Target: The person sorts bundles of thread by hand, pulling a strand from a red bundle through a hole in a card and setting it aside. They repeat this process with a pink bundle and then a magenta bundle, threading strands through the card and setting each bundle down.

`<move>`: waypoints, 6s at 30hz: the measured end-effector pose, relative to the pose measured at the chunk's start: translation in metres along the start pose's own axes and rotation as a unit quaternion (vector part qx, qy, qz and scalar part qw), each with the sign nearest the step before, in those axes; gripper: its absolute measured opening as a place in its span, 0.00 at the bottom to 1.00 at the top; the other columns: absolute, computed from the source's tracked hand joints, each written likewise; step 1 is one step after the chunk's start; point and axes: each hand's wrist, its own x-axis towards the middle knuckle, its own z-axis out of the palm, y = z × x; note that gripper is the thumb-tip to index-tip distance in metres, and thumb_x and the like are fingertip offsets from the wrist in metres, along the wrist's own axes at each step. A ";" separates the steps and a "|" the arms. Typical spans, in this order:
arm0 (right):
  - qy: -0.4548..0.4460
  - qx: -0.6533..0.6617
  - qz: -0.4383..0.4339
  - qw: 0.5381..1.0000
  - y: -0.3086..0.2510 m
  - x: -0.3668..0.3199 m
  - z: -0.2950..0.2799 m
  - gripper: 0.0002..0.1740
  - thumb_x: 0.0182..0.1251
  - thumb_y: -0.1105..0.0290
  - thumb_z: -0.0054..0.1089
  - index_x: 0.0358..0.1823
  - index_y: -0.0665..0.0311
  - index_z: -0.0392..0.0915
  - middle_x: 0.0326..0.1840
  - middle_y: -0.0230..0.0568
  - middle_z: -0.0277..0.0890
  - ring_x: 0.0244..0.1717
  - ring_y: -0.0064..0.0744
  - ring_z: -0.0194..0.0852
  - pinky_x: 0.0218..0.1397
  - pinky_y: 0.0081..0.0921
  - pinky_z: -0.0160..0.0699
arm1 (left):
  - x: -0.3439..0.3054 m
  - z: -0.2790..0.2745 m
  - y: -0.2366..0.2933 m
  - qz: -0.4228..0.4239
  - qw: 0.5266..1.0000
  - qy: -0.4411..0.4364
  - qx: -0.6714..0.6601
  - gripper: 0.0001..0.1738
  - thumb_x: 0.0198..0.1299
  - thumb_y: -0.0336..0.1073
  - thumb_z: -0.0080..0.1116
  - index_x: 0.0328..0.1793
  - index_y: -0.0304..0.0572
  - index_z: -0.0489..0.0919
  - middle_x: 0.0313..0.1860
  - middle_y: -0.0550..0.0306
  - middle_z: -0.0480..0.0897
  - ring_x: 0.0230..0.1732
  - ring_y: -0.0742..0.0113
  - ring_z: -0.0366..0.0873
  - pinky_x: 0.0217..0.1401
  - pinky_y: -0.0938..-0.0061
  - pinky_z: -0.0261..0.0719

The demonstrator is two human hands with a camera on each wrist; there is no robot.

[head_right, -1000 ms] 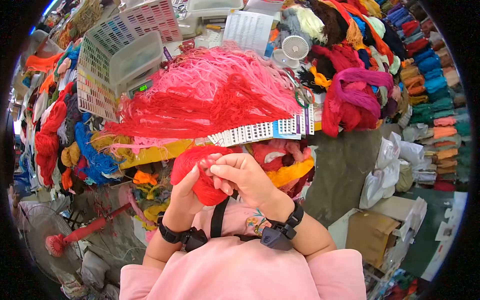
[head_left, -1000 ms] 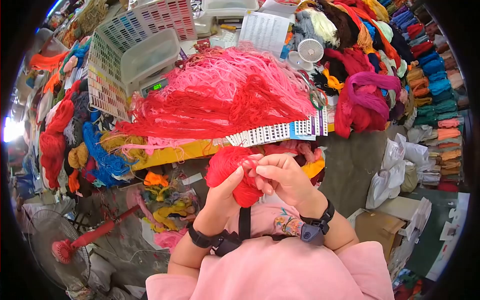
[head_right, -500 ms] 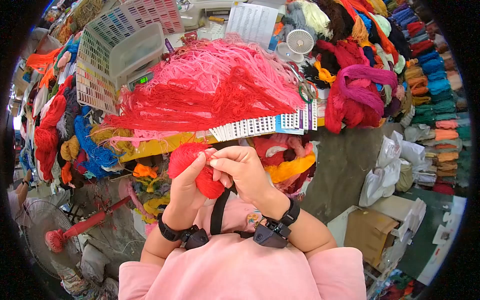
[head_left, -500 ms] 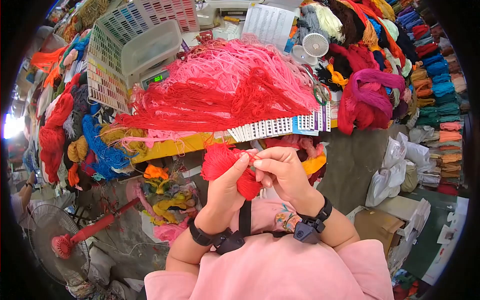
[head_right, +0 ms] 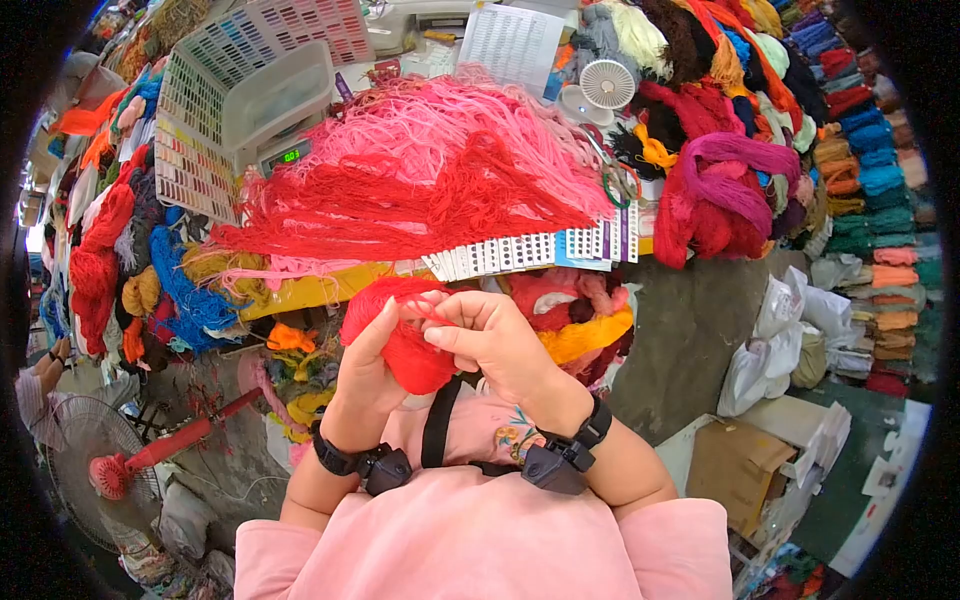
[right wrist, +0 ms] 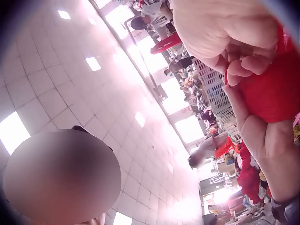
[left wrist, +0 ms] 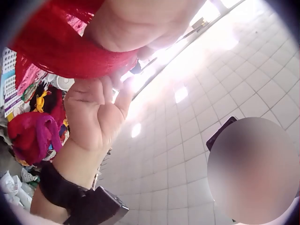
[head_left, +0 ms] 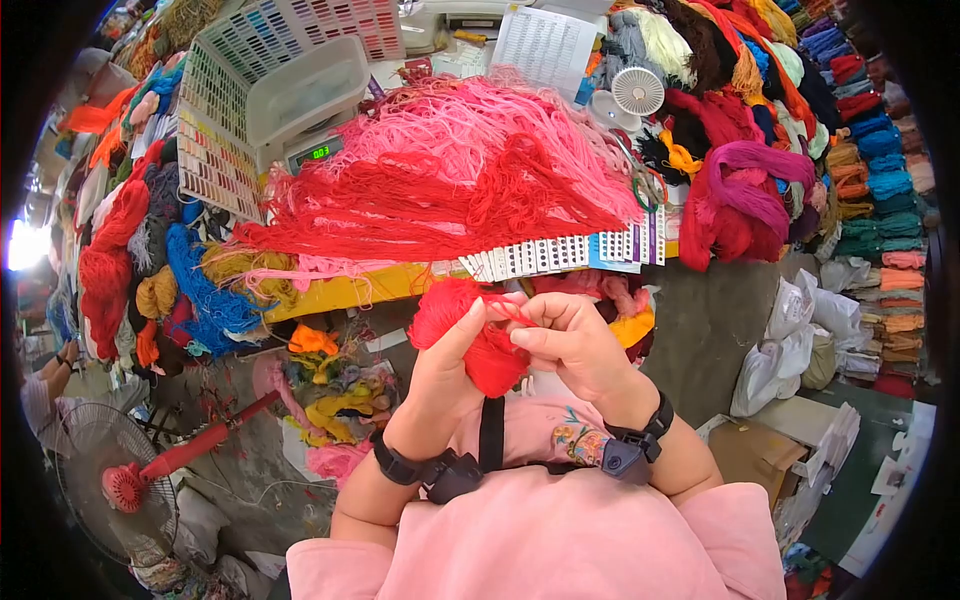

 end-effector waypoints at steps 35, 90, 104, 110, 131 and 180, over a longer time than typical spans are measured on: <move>-0.108 0.095 0.060 0.988 -0.003 0.001 -0.017 0.04 0.56 0.74 0.50 0.33 0.64 0.72 0.19 0.23 0.63 0.12 0.10 0.47 0.15 0.09 0.47 | -0.004 -0.017 0.006 -0.036 0.991 -0.132 0.012 0.14 0.58 0.35 0.43 0.46 0.34 0.71 0.46 0.53 0.71 0.44 0.67 0.70 0.46 0.71 0.69; 0.021 -0.039 -0.038 0.998 -0.006 0.006 0.002 0.03 0.52 0.77 0.53 0.25 0.67 0.76 0.19 0.26 0.69 0.18 0.10 0.60 0.21 0.10 0.58 | 0.004 0.001 0.000 -0.019 0.983 -0.163 0.078 0.32 0.59 0.49 0.34 0.64 0.34 0.50 0.59 0.47 0.61 0.57 0.62 0.61 0.58 0.68 0.59; 0.009 -0.028 -0.068 0.997 -0.007 0.011 -0.006 0.08 0.51 0.79 0.50 0.32 0.68 0.77 0.26 0.29 0.72 0.26 0.12 0.65 0.28 0.11 0.64 | 0.012 0.002 -0.002 -0.007 0.998 -0.049 0.026 0.15 0.55 0.28 0.45 0.49 0.35 0.70 0.58 0.51 0.63 0.54 0.63 0.66 0.53 0.68 0.66; -0.002 -0.003 -0.043 0.999 -0.013 0.012 -0.010 0.07 0.50 0.79 0.50 0.31 0.70 0.76 0.26 0.32 0.73 0.26 0.13 0.66 0.28 0.11 0.65 | 0.017 0.003 -0.006 0.006 1.000 -0.019 0.022 0.17 0.55 0.27 0.46 0.52 0.34 0.68 0.54 0.50 0.67 0.51 0.65 0.68 0.53 0.69 0.67; 0.008 -0.040 -0.037 0.998 -0.028 0.030 -0.035 0.06 0.52 0.77 0.53 0.31 0.69 0.76 0.24 0.27 0.72 0.21 0.09 0.63 0.21 0.08 0.60 | 0.045 0.024 -0.011 -0.002 0.999 0.025 0.024 0.23 0.54 0.27 0.48 0.57 0.29 0.60 0.43 0.54 0.73 0.45 0.69 0.71 0.52 0.73 0.66; 0.320 0.319 -0.311 0.836 -0.124 -0.037 -0.486 0.07 0.54 0.79 0.45 0.20 0.69 0.61 0.18 0.36 0.60 0.14 0.22 0.51 0.50 0.30 0.67 | 0.116 -0.351 0.252 0.087 0.971 0.172 0.138 0.08 0.54 0.26 0.41 0.24 0.48 0.67 0.22 0.67 0.69 0.26 0.74 0.69 0.28 0.80 0.68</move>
